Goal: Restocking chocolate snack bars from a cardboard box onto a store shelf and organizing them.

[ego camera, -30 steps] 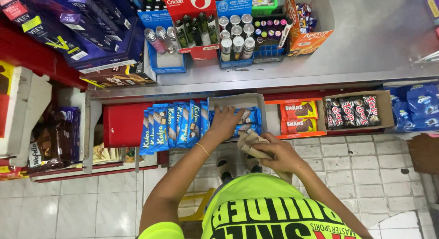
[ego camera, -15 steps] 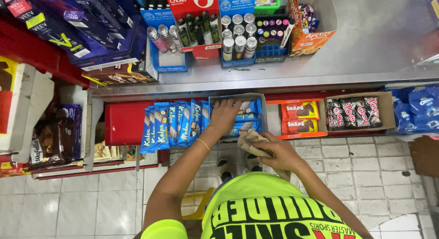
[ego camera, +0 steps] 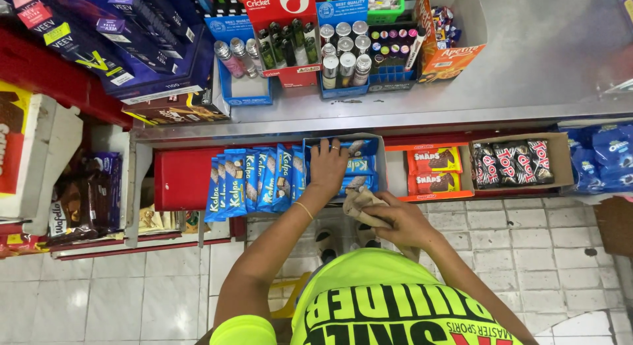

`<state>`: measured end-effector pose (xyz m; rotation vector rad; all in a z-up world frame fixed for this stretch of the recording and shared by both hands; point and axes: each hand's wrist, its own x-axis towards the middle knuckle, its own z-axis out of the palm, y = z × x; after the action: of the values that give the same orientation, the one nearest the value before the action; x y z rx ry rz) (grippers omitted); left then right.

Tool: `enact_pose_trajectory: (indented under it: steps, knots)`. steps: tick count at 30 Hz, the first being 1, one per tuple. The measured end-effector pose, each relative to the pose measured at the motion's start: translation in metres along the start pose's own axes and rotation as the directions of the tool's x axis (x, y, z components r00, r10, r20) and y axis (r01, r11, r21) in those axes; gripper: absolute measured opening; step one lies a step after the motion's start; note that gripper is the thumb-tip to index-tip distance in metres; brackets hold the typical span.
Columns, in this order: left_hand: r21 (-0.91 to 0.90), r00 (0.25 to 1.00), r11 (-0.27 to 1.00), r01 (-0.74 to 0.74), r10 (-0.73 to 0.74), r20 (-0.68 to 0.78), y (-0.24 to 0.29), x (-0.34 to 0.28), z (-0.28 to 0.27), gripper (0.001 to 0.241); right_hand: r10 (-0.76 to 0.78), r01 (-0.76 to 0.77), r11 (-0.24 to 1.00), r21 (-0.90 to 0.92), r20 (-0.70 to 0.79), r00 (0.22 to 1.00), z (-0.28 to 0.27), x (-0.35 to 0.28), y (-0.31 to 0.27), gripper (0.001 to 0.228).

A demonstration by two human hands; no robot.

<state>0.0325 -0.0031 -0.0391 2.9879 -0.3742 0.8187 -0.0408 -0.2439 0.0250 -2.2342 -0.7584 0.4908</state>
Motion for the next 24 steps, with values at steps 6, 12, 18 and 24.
enact_pose_trajectory:
  steps: [6,12,18,24]
  knots:
    - [-0.003,0.997,1.0,-0.012,0.012,-0.072,0.0,-0.004,-0.007,0.012,0.019,-0.019,0.999,-0.039,0.019,1.0,0.001,0.002,0.002,0.049]
    - [-0.026,0.999,0.999,0.041,-0.041,-0.028,-0.001,-0.012,-0.008,0.016,0.035,-0.034,0.999,-0.039,0.033,0.999,-0.001,0.006,-0.003,0.049]
    - [-0.077,0.971,0.994,0.082,-0.062,0.23,-0.006,-0.02,0.003,0.057,0.022,-0.019,0.998,-0.066,0.039,0.999,0.003,0.006,0.003,0.051]
    - [-0.158,0.957,0.981,0.117,-0.069,0.282,-0.01,-0.015,-0.005,0.059,0.024,-0.02,0.997,-0.075,0.052,0.998,0.004,0.007,0.003,0.054]
